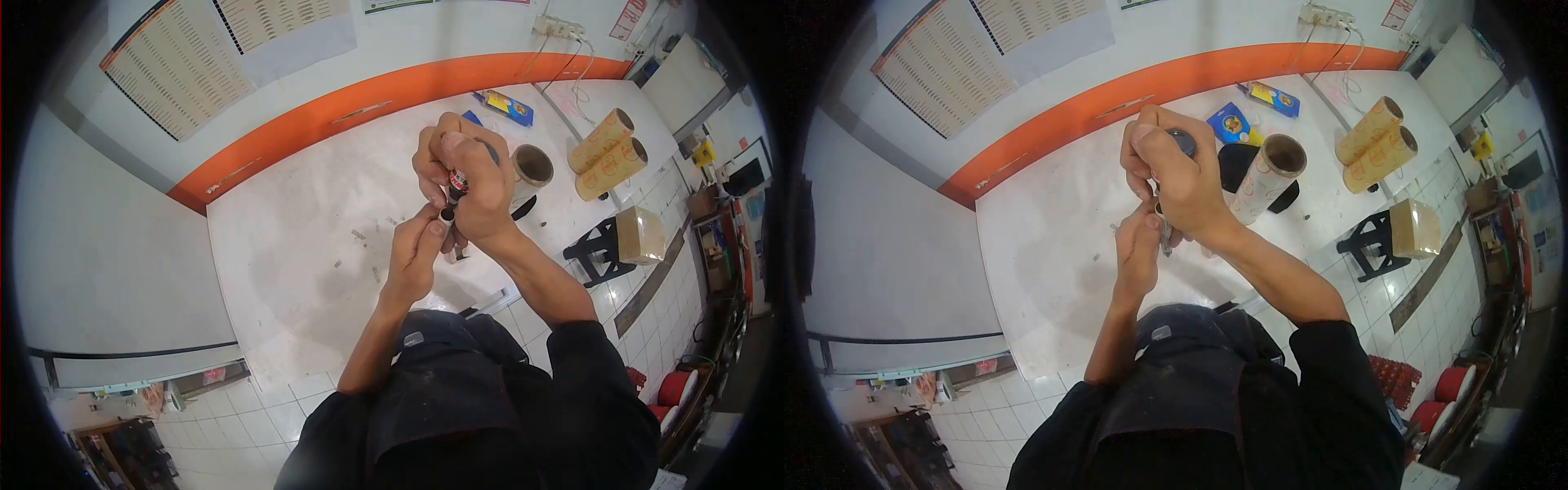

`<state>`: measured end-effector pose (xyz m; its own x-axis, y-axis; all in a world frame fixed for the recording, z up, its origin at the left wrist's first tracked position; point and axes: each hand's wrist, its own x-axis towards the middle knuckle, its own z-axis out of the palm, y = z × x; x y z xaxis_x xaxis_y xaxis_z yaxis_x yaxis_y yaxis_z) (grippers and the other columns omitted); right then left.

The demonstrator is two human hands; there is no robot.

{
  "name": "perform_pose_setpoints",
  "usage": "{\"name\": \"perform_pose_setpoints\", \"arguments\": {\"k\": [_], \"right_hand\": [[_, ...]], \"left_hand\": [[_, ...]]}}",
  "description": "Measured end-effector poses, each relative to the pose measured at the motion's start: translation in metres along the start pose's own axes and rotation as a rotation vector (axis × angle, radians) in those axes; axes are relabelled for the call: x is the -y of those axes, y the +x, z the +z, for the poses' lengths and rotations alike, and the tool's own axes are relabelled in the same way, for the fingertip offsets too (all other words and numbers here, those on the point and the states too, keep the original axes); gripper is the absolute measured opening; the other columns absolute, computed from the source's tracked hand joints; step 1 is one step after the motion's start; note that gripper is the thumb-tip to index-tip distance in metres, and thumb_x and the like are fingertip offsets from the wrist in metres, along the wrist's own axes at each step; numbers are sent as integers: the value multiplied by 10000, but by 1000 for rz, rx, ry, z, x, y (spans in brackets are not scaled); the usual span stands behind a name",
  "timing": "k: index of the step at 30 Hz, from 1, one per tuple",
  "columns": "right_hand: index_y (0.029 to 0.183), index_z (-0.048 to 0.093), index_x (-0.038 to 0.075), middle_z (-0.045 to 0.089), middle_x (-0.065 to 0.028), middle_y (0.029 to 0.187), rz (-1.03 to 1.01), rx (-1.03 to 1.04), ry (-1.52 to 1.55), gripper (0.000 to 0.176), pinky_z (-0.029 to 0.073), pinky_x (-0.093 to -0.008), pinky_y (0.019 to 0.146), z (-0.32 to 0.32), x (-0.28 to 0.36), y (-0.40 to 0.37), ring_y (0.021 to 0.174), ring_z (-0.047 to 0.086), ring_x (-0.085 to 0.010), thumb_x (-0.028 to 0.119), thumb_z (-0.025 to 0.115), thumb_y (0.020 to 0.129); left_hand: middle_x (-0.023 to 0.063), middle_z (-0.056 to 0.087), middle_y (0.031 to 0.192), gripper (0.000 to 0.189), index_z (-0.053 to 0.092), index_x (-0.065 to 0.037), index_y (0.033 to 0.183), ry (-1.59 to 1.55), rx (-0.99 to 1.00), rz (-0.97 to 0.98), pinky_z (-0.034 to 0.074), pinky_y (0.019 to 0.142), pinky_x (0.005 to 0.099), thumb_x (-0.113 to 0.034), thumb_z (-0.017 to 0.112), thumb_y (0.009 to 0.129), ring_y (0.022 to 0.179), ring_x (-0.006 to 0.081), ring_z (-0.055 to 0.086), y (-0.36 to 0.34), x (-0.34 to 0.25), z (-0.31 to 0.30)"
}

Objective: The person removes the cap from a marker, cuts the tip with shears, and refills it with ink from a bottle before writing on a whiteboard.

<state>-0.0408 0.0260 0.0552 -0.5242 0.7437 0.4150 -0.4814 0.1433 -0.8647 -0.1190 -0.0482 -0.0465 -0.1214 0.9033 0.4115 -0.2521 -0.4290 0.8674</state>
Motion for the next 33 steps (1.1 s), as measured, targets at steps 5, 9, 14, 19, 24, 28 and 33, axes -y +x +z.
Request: {"name": "perform_pose_setpoints", "arguments": {"k": [5, 9, 14, 19, 24, 28, 33], "right_hand": [[665, 395, 44, 428, -41, 601, 28, 3, 17, 282, 340, -235, 440, -1, -3, 4, 474, 382, -92, 173, 443, 911], [656, 325, 73, 410, -69, 594, 24, 15, -97, 289, 305, -227, 432, 5, 0, 0, 471, 329, -98, 240, 411, 876], [657, 332, 70, 412, -65, 592, 18, -28, -104, 281, 305, -235, 421, 7, -1, 2, 461, 326, -96, 234, 414, 870], [658, 330, 71, 417, -68, 596, 3, -2, -136, 278, 309, -236, 427, 7, 0, 0, 473, 326, -95, 234, 418, 865], [657, 326, 76, 415, -70, 600, 10, -42, -109, 272, 309, -236, 432, 10, 1, -2, 486, 326, -98, 230, 418, 861], [654, 323, 79, 411, -71, 598, 20, -70, -88, 267, 298, -239, 429, 12, 1, 2, 484, 313, -98, 227, 417, 856], [653, 320, 78, 392, -70, 590, 25, -23, -120, 269, 281, -235, 427, 12, 2, 0, 493, 303, -101, 228, 409, 857]], "left_hand": [[69, 596, 757, 338, 542, 94, 1088, 17, -9, 13, 376, 597, 239, -202, 396, 1013, 642, 92, 453, 2, -5, -1], [65, 587, 747, 338, 540, 92, 1072, 42, -22, 18, 369, 593, 239, -209, 399, 1015, 641, 92, 445, 2, -3, -2], [54, 568, 730, 332, 542, 90, 1062, 5, -9, 2, 360, 586, 238, -204, 395, 1014, 637, 90, 433, 0, 0, -2], [47, 552, 719, 334, 543, 89, 1069, 26, -29, 3, 354, 587, 239, -205, 395, 1014, 630, 88, 426, -1, -5, -1], [48, 561, 726, 340, 548, 85, 1077, 25, -26, 3, 361, 591, 244, -211, 393, 1014, 632, 89, 436, -2, -3, -2], [63, 591, 744, 359, 554, 79, 1073, 6, -6, 5, 370, 592, 245, -239, 396, 1020, 640, 89, 449, -2, -8, -1], [73, 611, 759, 353, 557, 73, 1061, 14, -17, 0, 374, 597, 244, -237, 392, 1018, 640, 88, 450, -3, -8, -3]]}}
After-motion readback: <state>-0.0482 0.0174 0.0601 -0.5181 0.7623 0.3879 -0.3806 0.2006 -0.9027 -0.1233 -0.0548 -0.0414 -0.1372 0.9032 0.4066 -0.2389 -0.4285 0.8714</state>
